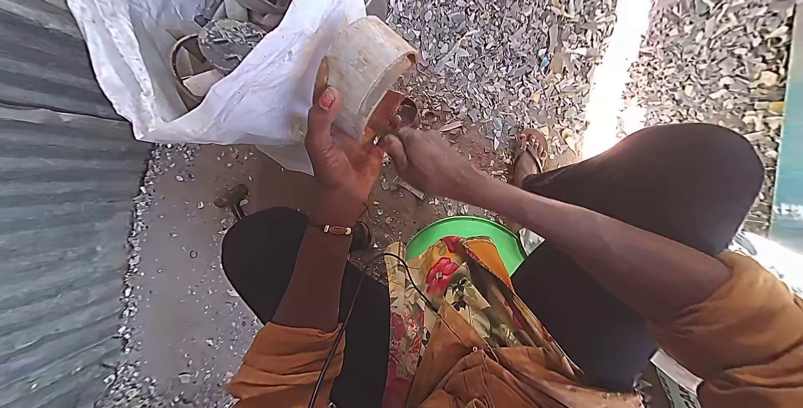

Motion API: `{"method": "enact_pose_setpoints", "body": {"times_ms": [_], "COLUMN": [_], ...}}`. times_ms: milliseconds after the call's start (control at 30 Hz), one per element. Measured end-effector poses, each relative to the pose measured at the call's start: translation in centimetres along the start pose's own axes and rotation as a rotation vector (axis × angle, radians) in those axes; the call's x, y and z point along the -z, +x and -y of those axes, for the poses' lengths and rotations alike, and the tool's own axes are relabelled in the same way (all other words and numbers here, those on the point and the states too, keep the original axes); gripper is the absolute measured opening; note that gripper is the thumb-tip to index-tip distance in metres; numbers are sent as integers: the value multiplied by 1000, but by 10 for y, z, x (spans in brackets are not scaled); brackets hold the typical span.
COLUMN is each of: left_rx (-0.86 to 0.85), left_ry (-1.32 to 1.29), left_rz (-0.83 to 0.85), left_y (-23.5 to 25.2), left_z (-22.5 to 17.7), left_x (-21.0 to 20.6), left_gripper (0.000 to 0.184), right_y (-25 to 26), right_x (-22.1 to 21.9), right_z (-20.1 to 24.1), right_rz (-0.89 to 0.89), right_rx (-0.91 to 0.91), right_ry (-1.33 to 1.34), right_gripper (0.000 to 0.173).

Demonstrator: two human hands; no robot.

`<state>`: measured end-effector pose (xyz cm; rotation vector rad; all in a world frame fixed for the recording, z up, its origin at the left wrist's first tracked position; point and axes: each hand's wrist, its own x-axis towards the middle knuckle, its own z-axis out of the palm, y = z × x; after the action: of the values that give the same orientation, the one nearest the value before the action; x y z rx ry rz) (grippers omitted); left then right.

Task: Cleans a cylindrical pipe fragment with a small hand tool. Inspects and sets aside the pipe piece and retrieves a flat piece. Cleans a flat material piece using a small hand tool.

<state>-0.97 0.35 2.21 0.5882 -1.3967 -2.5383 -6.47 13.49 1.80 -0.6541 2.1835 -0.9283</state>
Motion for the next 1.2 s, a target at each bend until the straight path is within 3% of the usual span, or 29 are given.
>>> {"method": "enact_pose_setpoints", "body": {"times_ms": [100, 200, 300, 433, 500, 667, 867, 967, 1067, 1133, 1200], "left_rx": [-56, -73, -60, -108, -98, -115, -139, -140, -148, -168, -175], "left_ry": [-102, -76, -36, -127, -139, -34, -129, -132, -2, -39, -169], "left_rz": [-3, 43, 52, -26, -10, 80, 6, 70, 67, 11, 13], "left_y": [11, 18, 10, 18, 20, 16, 21, 19, 7, 8, 12], "left_z": [-3, -1, 0, -5, -5, 2, 3, 8, 8, 7, 1], "left_x": [2, 0, -1, -6, -5, -5, -8, -9, -9, -9, -12], "left_gripper": [59, 72, 62, 49, 54, 55, 56, 59, 51, 47, 54], "right_y": [-5, 3, 5, -9, -9, 2, -11, -2, -7, -16, -18], "right_x": [6, 13, 3, -9, 1, 10, 17, 22, 3, 0, 15], "right_z": [6, -2, -1, 9, 6, 2, 9, 3, 7, 14, 15], "right_rz": [165, 26, -63, 51, 84, -24, 167, 101, 60, 161, 287], "right_rx": [36, 10, -38, 107, 110, -48, 30, -77, -39, -20, -69], "right_ry": [162, 57, 17, 181, 180, 85, 277, 241, 259, 332, 418], "right_gripper": [42, 42, 41, 40, 41, 41, 47, 47, 46, 47, 48]}}
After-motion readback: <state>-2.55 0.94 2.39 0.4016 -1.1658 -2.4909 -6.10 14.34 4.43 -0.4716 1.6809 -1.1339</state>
